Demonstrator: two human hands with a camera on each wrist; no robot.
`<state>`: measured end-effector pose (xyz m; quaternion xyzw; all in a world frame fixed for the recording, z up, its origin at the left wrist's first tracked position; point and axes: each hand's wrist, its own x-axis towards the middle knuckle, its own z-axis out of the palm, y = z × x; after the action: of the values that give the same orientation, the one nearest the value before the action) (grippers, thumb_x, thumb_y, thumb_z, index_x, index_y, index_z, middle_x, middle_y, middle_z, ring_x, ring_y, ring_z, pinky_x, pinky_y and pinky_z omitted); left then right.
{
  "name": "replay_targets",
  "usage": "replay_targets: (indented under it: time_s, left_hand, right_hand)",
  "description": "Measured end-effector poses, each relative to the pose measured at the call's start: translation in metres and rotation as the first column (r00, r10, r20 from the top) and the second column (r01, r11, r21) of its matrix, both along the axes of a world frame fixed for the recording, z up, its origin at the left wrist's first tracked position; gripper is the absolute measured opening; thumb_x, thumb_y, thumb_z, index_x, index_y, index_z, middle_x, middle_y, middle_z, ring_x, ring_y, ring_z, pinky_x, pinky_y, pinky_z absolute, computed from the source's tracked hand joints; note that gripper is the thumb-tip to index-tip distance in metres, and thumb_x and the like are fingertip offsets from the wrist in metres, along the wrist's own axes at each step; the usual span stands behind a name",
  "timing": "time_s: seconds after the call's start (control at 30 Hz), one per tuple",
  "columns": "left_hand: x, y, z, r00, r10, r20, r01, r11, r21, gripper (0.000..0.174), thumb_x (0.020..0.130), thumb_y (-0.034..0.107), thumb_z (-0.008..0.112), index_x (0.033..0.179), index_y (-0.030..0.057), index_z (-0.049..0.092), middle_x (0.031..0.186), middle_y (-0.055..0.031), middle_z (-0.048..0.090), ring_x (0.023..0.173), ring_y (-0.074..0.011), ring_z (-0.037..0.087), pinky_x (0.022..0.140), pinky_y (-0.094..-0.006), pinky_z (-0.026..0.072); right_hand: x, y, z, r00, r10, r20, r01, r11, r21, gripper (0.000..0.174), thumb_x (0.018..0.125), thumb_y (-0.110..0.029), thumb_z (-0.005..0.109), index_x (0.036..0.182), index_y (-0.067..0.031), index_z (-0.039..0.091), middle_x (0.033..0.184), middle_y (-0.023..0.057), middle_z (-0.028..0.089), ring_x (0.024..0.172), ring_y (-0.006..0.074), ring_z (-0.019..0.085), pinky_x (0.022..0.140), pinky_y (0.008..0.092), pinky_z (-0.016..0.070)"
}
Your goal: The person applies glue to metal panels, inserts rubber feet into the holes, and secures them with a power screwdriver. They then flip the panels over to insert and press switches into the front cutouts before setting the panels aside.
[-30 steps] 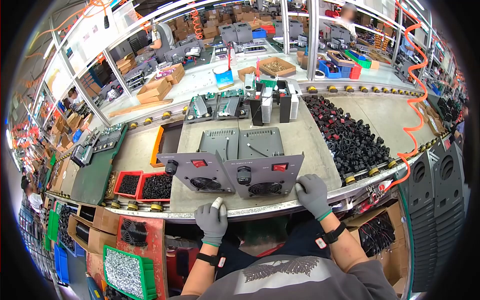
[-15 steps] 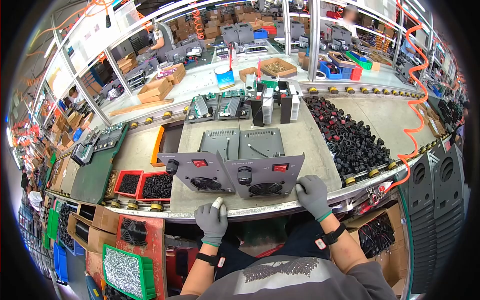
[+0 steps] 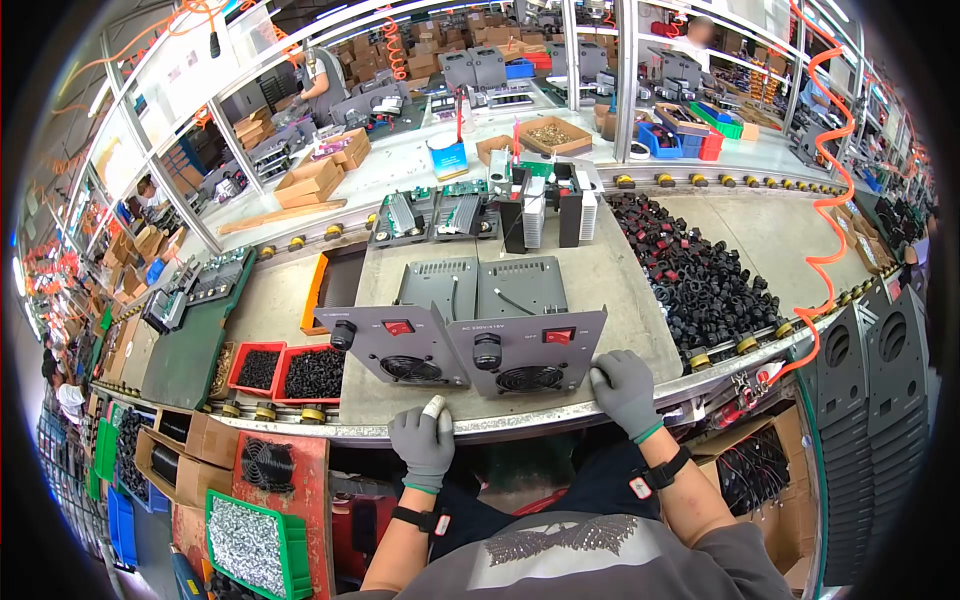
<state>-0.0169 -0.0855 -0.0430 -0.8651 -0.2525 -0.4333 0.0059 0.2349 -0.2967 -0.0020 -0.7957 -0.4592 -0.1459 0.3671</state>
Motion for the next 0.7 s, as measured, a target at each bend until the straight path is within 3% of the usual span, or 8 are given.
replay_targets:
  time_s: [0.4,0.57,0.63,0.7]
  left_hand:
    - [0.000,-0.001,0.003,1.000,-0.001,-0.004,0.001,1.000,0.004,0.024,0.082,0.019,0.067,0.105,0.0142,0.068,0.084,-0.0045,0.061,0.077,-0.0259,0.056,0.071,-0.0405,0.0417]
    - [-0.014,0.009,0.008,0.994,-0.100,-0.044,0.096,0.991,-0.089,0.023,0.085,0.021,0.066,0.107,0.0135,0.068,0.084,-0.0072,0.061,0.079,-0.0280,0.057,0.072,-0.0405,0.0427]
    - [-0.023,0.017,0.012,0.999,-0.046,-0.015,0.044,0.991,-0.129,0.023,0.088,0.022,0.063,0.108,0.0123,0.067,0.087,-0.0096,0.062,0.082,-0.0310,0.058,0.075,-0.0426,0.0442]
    - [-0.036,0.035,0.009,0.994,0.107,-0.019,-0.109,0.973,-0.201,0.027,0.088,0.024,0.062,0.112,0.0113,0.065,0.093,-0.0115,0.063,0.087,-0.0328,0.057,0.078,-0.0446,0.0445]
  right_hand:
    - [0.000,0.000,0.002,1.000,-0.003,-0.005,0.003,1.000,-0.023,0.011,0.080,-0.011,0.064,0.090,-0.0107,0.069,0.082,0.0079,0.065,0.079,0.0294,0.061,0.072,0.0410,0.0483]
    - [0.001,-0.001,-0.001,1.000,0.003,-0.006,-0.003,1.000,-0.008,0.012,0.080,-0.012,0.064,0.091,-0.0107,0.069,0.082,0.0083,0.065,0.080,0.0295,0.061,0.073,0.0411,0.0482]
    - [0.001,-0.001,0.000,1.000,0.017,-0.002,-0.017,1.000,0.016,0.013,0.080,-0.012,0.064,0.091,-0.0106,0.069,0.081,0.0085,0.065,0.079,0.0295,0.061,0.072,0.0411,0.0482]
    - [0.001,-0.002,-0.001,1.000,0.016,-0.008,-0.015,1.000,0.010,0.012,0.080,-0.012,0.064,0.091,-0.0106,0.069,0.081,0.0087,0.065,0.079,0.0301,0.060,0.072,0.0418,0.0480]
